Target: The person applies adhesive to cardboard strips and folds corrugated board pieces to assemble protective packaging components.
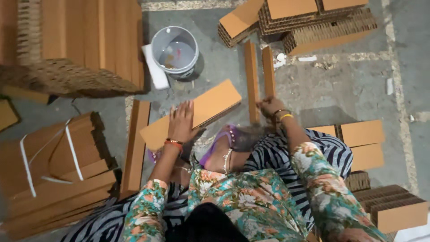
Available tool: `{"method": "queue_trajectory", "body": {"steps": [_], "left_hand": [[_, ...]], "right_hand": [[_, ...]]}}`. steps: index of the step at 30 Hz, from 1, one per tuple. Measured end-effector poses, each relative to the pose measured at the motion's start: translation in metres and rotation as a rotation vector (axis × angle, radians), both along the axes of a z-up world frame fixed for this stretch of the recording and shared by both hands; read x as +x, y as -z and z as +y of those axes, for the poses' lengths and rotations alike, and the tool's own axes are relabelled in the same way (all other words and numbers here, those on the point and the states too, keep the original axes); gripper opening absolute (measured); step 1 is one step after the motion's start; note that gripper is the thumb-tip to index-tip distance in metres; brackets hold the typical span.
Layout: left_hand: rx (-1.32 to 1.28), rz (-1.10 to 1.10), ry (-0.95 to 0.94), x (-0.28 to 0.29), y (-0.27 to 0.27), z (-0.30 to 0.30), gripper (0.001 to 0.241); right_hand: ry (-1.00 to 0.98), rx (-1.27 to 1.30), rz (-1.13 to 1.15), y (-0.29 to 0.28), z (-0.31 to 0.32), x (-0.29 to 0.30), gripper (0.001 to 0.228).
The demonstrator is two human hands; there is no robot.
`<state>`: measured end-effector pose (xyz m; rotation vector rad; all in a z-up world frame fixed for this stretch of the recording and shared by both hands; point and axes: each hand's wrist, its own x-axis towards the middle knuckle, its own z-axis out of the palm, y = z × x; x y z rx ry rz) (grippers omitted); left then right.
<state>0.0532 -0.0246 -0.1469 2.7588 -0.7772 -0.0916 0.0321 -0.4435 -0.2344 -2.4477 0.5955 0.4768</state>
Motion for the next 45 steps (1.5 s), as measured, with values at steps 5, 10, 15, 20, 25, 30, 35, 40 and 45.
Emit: {"method": "queue_trajectory", "body": {"steps": [5, 10, 15, 20, 25, 30, 35, 40, 45], "left_hand": [[0.091, 0.030, 0.024, -0.003, 0.046, 0.005, 0.109], [0.140, 0.116, -0.007, 0.009, 0.036, 0.008, 0.107], [0.133, 0.267, 0.020, 0.009, 0.020, 0.030, 0.106], [0.055, 0.272, -0.178, -0.001, 0.012, 0.061, 0.111], [-0.075, -0.142, -0.040, 0.000, 0.067, 0.057, 0.080], [-0.146, -0.141, 0.089, -0.004, 0.131, 0.022, 0.053], [-0.400, 0.097, 0.057, -0.010, 0.125, 0.022, 0.047], [-1.705, 0.691, -0.415, 0.012, 0.120, 0.015, 0.055], [-2.496, 0.925, -0.233, 0.032, 0.090, 0.025, 0.073]], "right_hand": [[-0.015, -0.155, 0.026, 0.067, 0.009, -0.010, 0.102], [-0.011, -0.151, 0.198, 0.086, 0.009, -0.001, 0.080], [-0.089, -0.028, 0.120, 0.081, -0.007, 0.007, 0.071], [0.465, 0.671, 0.224, 0.047, -0.036, -0.011, 0.034], [0.638, 1.083, 0.071, 0.005, -0.021, -0.015, 0.030], [0.293, 0.607, 0.113, -0.028, 0.004, -0.031, 0.032], [0.013, 0.814, -0.171, -0.057, 0.051, -0.044, 0.037], [-0.334, 0.402, -0.217, -0.067, 0.062, -0.043, 0.044], [-0.578, 0.241, -0.140, -0.066, 0.076, -0.037, 0.061]]}}
